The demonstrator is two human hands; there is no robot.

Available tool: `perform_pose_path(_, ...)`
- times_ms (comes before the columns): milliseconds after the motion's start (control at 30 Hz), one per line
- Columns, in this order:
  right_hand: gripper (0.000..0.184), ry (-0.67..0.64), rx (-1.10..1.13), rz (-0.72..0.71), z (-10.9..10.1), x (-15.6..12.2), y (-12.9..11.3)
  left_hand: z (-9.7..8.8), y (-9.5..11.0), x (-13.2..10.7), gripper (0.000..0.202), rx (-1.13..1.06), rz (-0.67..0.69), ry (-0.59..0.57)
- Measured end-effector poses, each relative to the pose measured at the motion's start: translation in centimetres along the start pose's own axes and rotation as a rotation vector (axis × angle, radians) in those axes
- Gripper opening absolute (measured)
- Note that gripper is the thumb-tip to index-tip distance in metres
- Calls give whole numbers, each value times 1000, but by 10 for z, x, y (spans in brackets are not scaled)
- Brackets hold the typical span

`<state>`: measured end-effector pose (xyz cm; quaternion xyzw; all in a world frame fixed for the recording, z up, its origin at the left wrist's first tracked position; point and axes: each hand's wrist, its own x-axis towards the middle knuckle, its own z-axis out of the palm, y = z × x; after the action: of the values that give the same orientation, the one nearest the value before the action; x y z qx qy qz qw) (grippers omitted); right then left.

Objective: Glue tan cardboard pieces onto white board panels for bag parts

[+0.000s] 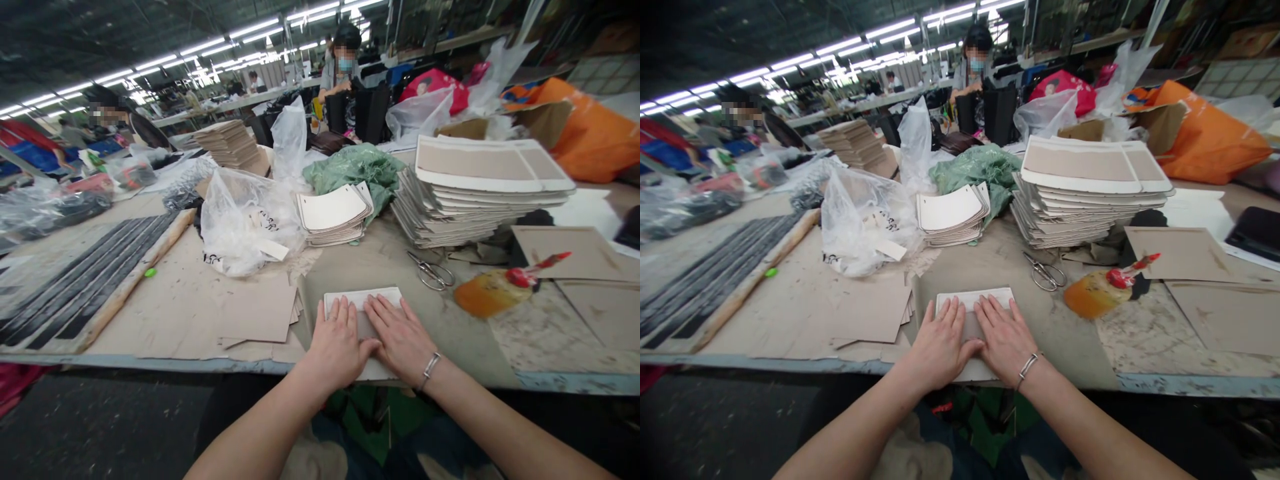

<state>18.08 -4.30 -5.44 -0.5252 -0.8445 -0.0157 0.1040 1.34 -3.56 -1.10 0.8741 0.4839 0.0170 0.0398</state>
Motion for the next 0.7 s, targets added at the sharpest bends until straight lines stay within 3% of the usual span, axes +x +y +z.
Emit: perform_pose_path(700, 56, -86, 48, 37, 5, 1, 0, 3, -6, 2, 84, 48, -57, -96)
